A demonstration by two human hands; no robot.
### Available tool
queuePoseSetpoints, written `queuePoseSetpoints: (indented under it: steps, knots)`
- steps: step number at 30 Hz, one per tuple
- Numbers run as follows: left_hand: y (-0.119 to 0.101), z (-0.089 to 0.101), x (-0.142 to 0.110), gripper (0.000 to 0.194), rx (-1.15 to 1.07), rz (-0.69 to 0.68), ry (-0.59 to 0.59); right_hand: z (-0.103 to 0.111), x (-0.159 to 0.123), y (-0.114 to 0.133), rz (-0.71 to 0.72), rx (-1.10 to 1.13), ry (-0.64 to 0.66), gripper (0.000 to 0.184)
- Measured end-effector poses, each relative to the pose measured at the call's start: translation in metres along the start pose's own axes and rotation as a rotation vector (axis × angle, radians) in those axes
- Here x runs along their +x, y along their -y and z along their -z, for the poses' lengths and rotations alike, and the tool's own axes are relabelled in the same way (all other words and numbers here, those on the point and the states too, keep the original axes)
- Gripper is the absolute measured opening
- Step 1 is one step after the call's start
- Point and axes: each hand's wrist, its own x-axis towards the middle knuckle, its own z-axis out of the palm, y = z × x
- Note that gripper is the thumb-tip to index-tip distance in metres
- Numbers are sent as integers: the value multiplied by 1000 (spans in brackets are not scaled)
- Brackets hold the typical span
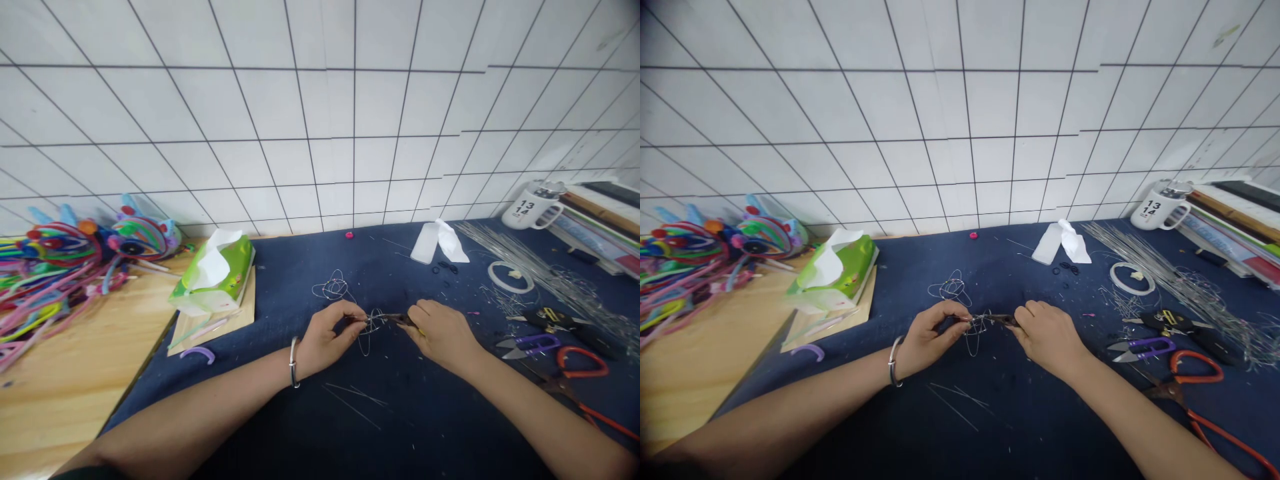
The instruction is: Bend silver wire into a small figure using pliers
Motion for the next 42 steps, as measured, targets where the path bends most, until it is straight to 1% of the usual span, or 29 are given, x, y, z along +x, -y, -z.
queuePoseSetpoints:
  steps: [4, 7, 13, 16, 20, 26, 32, 37, 42]
  knots:
    - [1, -2, 1, 10, -210, 167, 36, 0, 0, 0, 5, 20, -11, 19]
    - [2, -2, 3, 11, -344, 280, 48, 0, 0, 0, -6, 47, 11, 20]
    - [4, -3, 6, 12, -498, 369, 71, -2, 0, 1, -18, 91, 39, 22]
    - [3, -4, 7, 12, -530, 391, 77, -1, -1, 1, -15, 118, 32, 23]
    - [3, -4, 7, 12, -539, 389, 82, -1, 0, 1, -10, 129, 25, 24]
    - [4, -4, 7, 12, -566, 405, 83, 0, 0, 2, -30, 154, 69, 25]
    - [5, -6, 8, 12, -658, 456, 81, -2, 0, 2, -43, 165, 94, 24]
    - [10, -5, 9, 12, -678, 484, 7, -6, 0, -1, -114, 157, 141, 22]
    - [13, -5, 10, 12, -691, 500, -50, -10, -1, -3, -124, 131, 181, 20]
